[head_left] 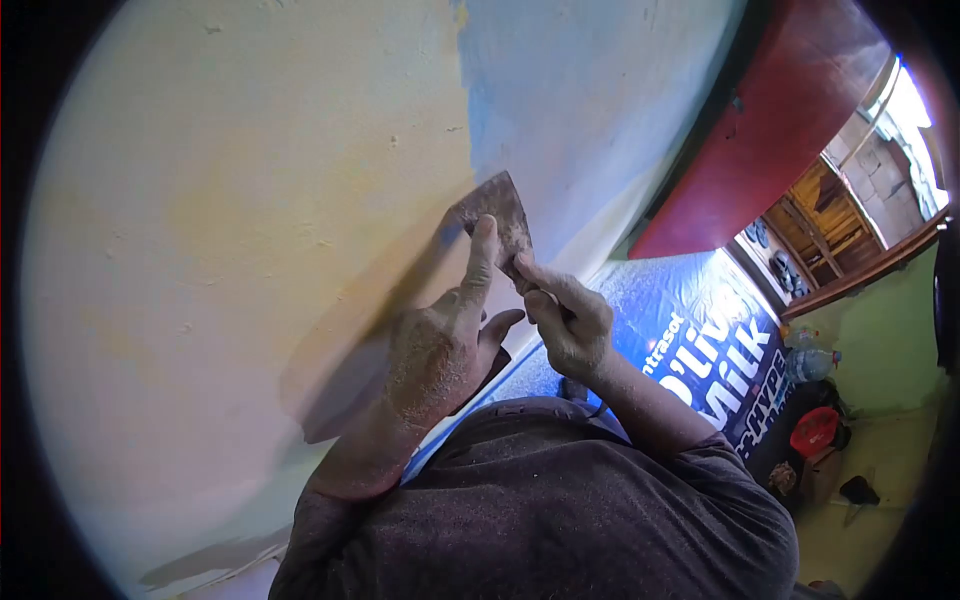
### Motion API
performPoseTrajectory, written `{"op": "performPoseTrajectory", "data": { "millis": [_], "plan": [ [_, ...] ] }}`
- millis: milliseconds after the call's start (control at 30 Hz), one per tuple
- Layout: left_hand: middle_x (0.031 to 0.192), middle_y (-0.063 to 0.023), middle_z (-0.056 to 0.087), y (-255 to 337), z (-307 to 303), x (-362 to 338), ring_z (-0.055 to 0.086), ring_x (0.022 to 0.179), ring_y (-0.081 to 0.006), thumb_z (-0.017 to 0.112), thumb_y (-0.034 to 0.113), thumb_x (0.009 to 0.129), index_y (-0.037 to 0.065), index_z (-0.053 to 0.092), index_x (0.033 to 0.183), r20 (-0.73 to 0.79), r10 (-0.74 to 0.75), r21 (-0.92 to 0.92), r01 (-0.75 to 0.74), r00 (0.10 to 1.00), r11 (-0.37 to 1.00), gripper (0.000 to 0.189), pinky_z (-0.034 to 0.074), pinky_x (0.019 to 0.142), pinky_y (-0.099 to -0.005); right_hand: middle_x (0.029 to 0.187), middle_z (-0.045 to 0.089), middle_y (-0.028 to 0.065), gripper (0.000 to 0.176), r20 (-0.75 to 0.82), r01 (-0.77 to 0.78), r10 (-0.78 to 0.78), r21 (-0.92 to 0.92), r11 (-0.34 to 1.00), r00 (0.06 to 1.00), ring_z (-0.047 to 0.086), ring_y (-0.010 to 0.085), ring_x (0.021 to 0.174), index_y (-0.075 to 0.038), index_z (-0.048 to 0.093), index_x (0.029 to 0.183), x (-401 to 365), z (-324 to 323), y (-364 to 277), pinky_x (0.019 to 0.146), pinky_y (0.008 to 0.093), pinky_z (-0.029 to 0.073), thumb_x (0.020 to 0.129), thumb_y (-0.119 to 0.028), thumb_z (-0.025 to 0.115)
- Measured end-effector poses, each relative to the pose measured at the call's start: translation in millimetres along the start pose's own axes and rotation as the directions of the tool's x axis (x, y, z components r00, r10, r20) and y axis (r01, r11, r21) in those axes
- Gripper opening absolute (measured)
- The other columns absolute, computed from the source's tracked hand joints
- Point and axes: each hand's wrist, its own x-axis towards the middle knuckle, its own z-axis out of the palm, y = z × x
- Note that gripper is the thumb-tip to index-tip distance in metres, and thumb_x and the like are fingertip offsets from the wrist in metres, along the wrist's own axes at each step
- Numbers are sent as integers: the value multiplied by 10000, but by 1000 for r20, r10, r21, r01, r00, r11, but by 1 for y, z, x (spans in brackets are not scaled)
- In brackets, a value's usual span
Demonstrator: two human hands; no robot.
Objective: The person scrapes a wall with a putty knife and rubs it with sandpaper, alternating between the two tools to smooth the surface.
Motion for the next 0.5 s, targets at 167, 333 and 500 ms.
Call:
{"op": "performPoseTrajectory", "data": {
  "millis": [167,333,500],
  "plan": [
    [835,-216,762,-7,6,-1,804,783,-360,876,305,979,61,197,1799,20,48,113,-50,999,992,1093,633,713,-484,1078,814,130,401,13,-24,25,-32,999,1000,737,134,868,-26,707,1496,-8,-7,5,791,300,604,1100,24,678],
    [806,-177,753,6,-6,6,802,761,-337,884,313,968,68,207,1799,-16,5,47,-4,1000,999,1100,632,701,-462,1077,824,144,378,-21,-13,12,-20,1000,1000,768,152,902,-22,716,1475,-2,0,5,812,303,612,1100,17,681],
    [810,-177,754,-5,2,3,795,739,-313,891,274,962,69,192,1802,-3,78,98,-77,997,992,1112,618,681,-448,1140,828,171,368,11,1,0,-112,994,1000,788,173,957,-11,719,1466,-3,-9,-3,823,316,620,1100,6,691]
  ]
}}
